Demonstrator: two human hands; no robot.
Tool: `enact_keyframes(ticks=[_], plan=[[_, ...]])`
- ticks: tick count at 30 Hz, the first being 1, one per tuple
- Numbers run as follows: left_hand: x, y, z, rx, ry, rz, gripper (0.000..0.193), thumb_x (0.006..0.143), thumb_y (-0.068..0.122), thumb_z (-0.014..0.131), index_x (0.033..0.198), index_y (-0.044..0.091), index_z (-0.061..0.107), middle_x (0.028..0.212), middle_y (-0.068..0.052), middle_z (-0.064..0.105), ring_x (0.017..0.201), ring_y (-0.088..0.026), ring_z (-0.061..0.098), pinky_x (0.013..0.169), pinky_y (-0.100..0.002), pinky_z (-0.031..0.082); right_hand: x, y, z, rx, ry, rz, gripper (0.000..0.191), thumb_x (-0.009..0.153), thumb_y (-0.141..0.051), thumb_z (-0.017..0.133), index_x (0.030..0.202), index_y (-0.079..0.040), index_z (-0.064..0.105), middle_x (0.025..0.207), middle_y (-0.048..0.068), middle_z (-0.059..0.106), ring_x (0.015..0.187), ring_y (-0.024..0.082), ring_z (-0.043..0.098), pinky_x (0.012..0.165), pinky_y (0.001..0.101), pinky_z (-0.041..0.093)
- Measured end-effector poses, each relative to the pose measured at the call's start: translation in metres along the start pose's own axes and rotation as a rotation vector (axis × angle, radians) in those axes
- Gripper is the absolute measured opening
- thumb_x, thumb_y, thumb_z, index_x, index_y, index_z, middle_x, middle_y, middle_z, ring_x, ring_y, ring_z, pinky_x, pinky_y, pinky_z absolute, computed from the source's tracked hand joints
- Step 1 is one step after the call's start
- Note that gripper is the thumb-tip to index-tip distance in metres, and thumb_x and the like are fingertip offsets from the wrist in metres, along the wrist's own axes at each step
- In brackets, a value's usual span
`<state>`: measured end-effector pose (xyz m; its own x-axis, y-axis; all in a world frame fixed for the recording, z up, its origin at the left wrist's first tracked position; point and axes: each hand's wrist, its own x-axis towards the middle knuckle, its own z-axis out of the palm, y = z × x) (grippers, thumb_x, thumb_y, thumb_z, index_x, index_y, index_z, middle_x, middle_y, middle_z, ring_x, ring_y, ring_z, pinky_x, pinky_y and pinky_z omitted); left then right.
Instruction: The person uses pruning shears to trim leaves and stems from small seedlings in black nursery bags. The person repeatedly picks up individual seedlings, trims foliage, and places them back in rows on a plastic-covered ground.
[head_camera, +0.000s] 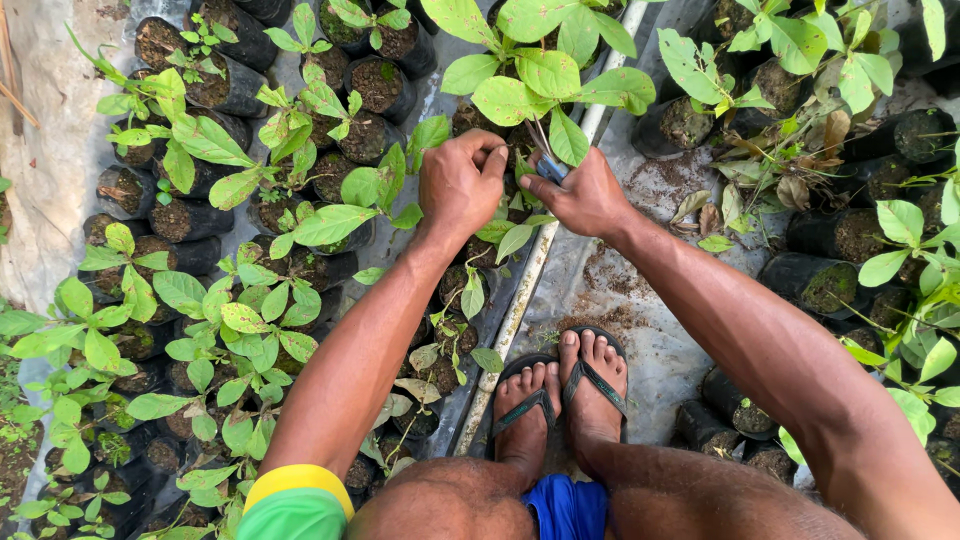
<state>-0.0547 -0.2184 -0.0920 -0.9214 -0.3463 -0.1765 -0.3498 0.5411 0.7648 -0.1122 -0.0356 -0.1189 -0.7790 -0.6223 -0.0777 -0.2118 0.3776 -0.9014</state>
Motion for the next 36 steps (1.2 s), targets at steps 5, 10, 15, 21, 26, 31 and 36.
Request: enact_keyframes(ticks=[5, 10, 15, 21, 26, 31, 36], plan=[[0.003, -0.012, 0.002, -0.064, -0.035, 0.081, 0.036, 0.077, 0.007, 0.065, 0.112, 0.002, 0.069, 0.091, -0.011, 0.078, 0.071, -0.019, 0.076, 0.068, -0.034, 0.061, 0.0, -0.001, -0.005, 0.03, -0.043, -0.048, 0.022, 0.09, -0.016, 0.077, 0.101, -0.003, 0.065, 0.085, 0.012, 0.068, 0.078, 0.022, 0.064, 0.073, 0.0386, 0.054], [0.001, -0.019, 0.009, -0.466, -0.135, -0.121, 0.023, 0.084, 0.011, 0.071, 0.105, 0.0, 0.073, 0.089, -0.01, 0.08, 0.08, -0.015, 0.077, 0.075, -0.03, 0.061, -0.002, 0.001, -0.02, -0.117, -0.135, -0.075, 0.019, 0.092, -0.016, 0.069, 0.104, -0.002, 0.066, 0.083, 0.016, 0.07, 0.074, 0.028, 0.069, 0.07, 0.0436, 0.054], [-0.005, -0.024, 0.006, -0.663, -0.159, -0.279, 0.024, 0.093, 0.021, 0.063, 0.1, 0.001, 0.074, 0.08, -0.008, 0.079, 0.065, -0.011, 0.073, 0.058, -0.026, 0.052, -0.002, 0.003, -0.04, -0.514, -0.362, 0.136, 0.033, 0.099, -0.033, 0.064, 0.096, 0.0, 0.069, 0.055, 0.023, 0.063, 0.049, 0.042, 0.063, 0.06, 0.0524, 0.053], [-0.008, -0.028, 0.018, -0.451, -0.069, -0.169, 0.02, 0.091, 0.014, 0.073, 0.102, -0.003, 0.075, 0.077, -0.007, 0.078, 0.06, -0.01, 0.073, 0.054, -0.024, 0.054, 0.001, 0.002, -0.044, -0.653, -0.423, 0.073, 0.064, 0.1, -0.047, 0.063, 0.06, 0.003, 0.064, 0.052, 0.023, 0.059, 0.049, 0.043, 0.062, 0.057, 0.0537, 0.053], [-0.009, -0.033, 0.021, -0.418, -0.076, -0.156, 0.02, 0.091, 0.013, 0.074, 0.103, -0.003, 0.074, 0.078, -0.007, 0.078, 0.062, -0.01, 0.074, 0.054, -0.024, 0.056, 0.008, -0.005, -0.041, -0.669, -0.448, 0.101, 0.063, 0.099, -0.047, 0.063, 0.06, 0.003, 0.065, 0.052, 0.022, 0.06, 0.048, 0.041, 0.064, 0.057, 0.0527, 0.053], [-0.009, -0.032, 0.021, -0.406, -0.082, -0.146, 0.02, 0.091, 0.014, 0.074, 0.103, -0.002, 0.074, 0.079, -0.007, 0.078, 0.063, -0.011, 0.074, 0.056, -0.024, 0.056, 0.011, -0.009, -0.042, -0.697, -0.424, 0.047, 0.065, 0.099, -0.046, 0.065, 0.055, 0.002, 0.064, 0.05, 0.021, 0.059, 0.047, 0.04, 0.062, 0.056, 0.0518, 0.053], [-0.009, -0.031, 0.019, -0.367, -0.097, -0.143, 0.02, 0.092, 0.015, 0.073, 0.104, -0.002, 0.074, 0.08, -0.007, 0.079, 0.064, -0.011, 0.075, 0.056, -0.025, 0.056, 0.013, -0.009, -0.042, -0.694, -0.461, 0.11, 0.066, 0.099, -0.046, 0.063, 0.052, 0.0, 0.062, 0.048, 0.02, 0.059, 0.045, 0.038, 0.064, 0.055, 0.051, 0.053]])
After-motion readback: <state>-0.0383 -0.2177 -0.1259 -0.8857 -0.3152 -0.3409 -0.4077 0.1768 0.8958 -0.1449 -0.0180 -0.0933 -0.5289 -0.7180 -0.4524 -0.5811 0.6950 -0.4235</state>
